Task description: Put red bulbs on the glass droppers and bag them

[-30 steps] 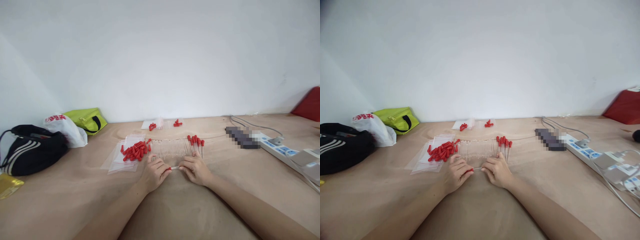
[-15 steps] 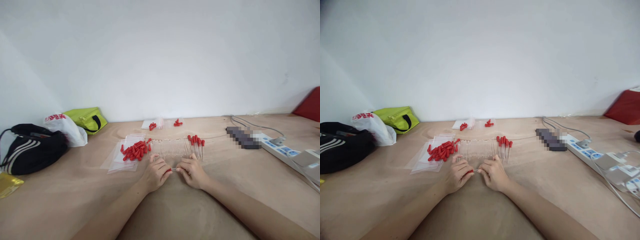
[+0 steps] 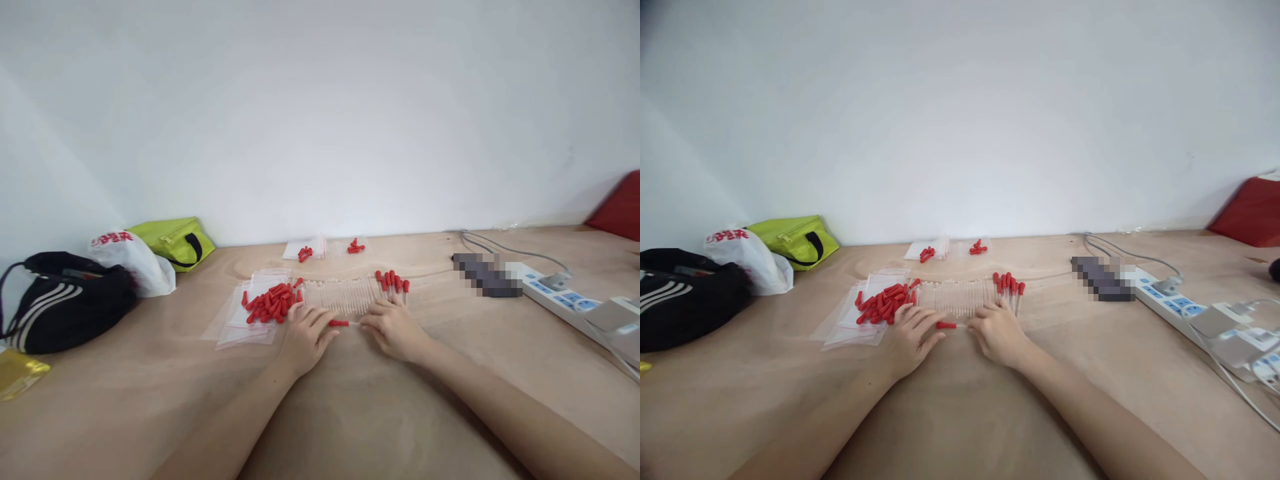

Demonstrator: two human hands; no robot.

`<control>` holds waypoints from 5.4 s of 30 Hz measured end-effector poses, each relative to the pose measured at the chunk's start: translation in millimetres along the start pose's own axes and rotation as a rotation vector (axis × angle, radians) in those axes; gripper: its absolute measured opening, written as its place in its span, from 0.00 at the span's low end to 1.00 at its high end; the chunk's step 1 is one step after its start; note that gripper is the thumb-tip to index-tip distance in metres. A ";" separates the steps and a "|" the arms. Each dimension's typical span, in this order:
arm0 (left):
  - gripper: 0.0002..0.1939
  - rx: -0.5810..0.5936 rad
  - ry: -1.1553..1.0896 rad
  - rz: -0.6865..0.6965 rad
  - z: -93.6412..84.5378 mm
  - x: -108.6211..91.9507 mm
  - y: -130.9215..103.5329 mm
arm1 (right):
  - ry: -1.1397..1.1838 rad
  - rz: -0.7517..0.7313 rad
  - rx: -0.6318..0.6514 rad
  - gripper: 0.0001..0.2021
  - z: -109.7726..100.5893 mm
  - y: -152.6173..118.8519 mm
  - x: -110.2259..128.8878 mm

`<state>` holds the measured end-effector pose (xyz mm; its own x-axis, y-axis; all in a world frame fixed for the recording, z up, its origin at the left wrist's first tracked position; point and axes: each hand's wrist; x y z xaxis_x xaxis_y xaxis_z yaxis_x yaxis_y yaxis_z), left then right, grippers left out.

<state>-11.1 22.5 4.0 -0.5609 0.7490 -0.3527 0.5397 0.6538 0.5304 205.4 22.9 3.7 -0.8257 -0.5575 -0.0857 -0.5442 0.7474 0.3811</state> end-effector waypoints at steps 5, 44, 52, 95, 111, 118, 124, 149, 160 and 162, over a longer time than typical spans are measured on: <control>0.14 0.009 0.048 -0.122 1.0 2.9 -0.1 | 0.028 0.519 -0.035 0.12 8.8 4.4 -34.8; 0.07 -0.317 0.458 -0.366 -8.2 54.6 4.1 | -0.313 0.656 0.314 0.13 17.8 53.5 -13.5; 0.05 -0.392 0.415 -0.310 -8.5 49.2 5.2 | -0.173 0.121 0.045 0.09 8.4 4.0 -2.9; 0.09 0.140 -0.127 -0.086 -1.7 -4.9 -1.8 | 0.369 0.112 -0.024 0.08 20.8 -9.9 12.5; 0.08 0.174 -0.139 -0.031 -0.2 -4.1 -1.9 | 0.243 0.072 -0.027 0.08 15.1 -9.2 18.3; 0.07 0.145 -0.154 -0.013 3.6 1.4 -4.8 | 0.233 0.049 -0.037 0.10 21.5 -4.7 25.8; 0.09 0.185 -0.143 0.001 2.6 -2.6 -2.7 | 0.229 0.040 -0.028 0.11 23.1 -1.3 29.9; 0.04 0.054 -0.030 -0.178 4.6 4.3 -1.5 | -0.205 0.668 -0.001 0.09 34.3 29.6 -27.1; 0.07 -0.314 0.282 -0.409 -6.4 26.4 4.0 | -0.215 0.663 0.156 0.11 30.1 44.4 -25.3; 0.05 -0.322 0.331 -0.447 -12.3 35.6 4.2 | -0.224 0.678 0.199 0.11 29.4 47.5 -23.5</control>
<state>-36.5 50.6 3.1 -0.8800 0.3055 -0.3637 0.0225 0.7917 0.6106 194.6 82.1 -3.2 -0.9891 0.1206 -0.0848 0.0967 0.9648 0.2447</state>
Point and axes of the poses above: each hand's wrist, its own y-axis towards the middle knuckle, its own z-axis out of the palm, x = y × z, and after that the axes turned 15 degrees about -y, right-handed
